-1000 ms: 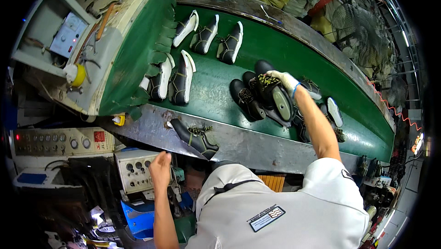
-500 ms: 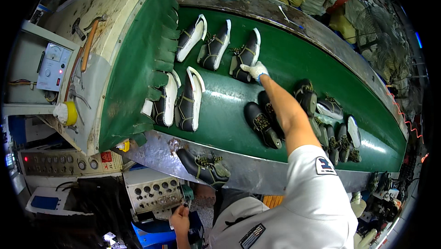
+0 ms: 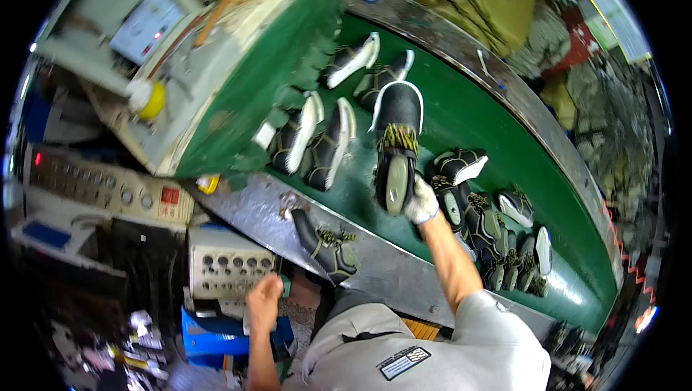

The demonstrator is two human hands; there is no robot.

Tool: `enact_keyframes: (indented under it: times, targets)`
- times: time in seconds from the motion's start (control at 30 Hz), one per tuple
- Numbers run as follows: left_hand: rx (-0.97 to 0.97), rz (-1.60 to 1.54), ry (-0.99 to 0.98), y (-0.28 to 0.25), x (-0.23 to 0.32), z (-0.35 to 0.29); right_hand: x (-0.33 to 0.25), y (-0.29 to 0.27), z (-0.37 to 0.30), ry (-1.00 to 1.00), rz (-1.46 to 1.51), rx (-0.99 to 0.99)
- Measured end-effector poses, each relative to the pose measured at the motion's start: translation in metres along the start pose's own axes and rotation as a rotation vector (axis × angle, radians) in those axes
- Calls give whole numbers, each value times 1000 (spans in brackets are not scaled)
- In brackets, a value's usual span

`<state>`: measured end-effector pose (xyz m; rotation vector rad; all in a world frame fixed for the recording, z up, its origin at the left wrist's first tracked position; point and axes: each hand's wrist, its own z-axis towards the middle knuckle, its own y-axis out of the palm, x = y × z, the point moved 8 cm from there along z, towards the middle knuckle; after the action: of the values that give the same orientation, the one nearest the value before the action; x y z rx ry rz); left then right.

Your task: The person repeatedly picks up shoes from a conveyor belt, places each shoe into a lasting machine to mold the toe area, operates the machine controls, and returns the shoe to the belt.

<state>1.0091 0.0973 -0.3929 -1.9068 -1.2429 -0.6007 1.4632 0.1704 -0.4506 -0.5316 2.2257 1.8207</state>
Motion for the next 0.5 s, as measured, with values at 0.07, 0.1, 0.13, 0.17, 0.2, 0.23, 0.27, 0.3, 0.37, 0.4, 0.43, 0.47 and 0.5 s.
enact_keyframes:
  times: [0.07, 0.1, 0.13, 0.17, 0.2, 0.23, 0.27, 0.3, 0.37, 0.4, 0.43, 0.47, 0.5]
  targets:
    - [-34, -253, 113, -12, 45, 4, 65, 65, -14, 162, 317, 77]
    - [-40, -280, 123, -18, 76, 2, 97, 85, -20, 190, 440, 169]
    - [-47, -342, 199, -24, 99, 3, 129, 88, -22, 205, 389, 155]
    - [-60, -367, 238, -31, 120, 1, 163, 91, -27, 224, 338, 137]
    - [-33, -409, 274, -48, 126, -2, 200, 103, -32, 264, 295, 112]
    - [31, -413, 263, -68, 124, -6, 231, 116, -31, 302, 240, 79]
    - [176, -384, 290, -97, 113, -12, 242, 171, -49, 398, 76, 85]
    - [218, -383, 294, -116, 103, -16, 261, 191, -54, 453, 20, 41]
    - [329, -463, 293, -164, 59, -30, 301, 240, -67, 585, -74, -66]
    - [374, -540, 300, -184, 34, -38, 331, 228, -69, 660, -78, -22]
    - [466, -557, 278, -209, 15, -55, 351, 233, -72, 666, -120, 3]
    - [536, -666, 225, -229, -13, -70, 369, 238, -74, 670, -163, 25]
    - [613, -668, 215, -248, -32, -85, 387, 254, -75, 705, -251, -104]
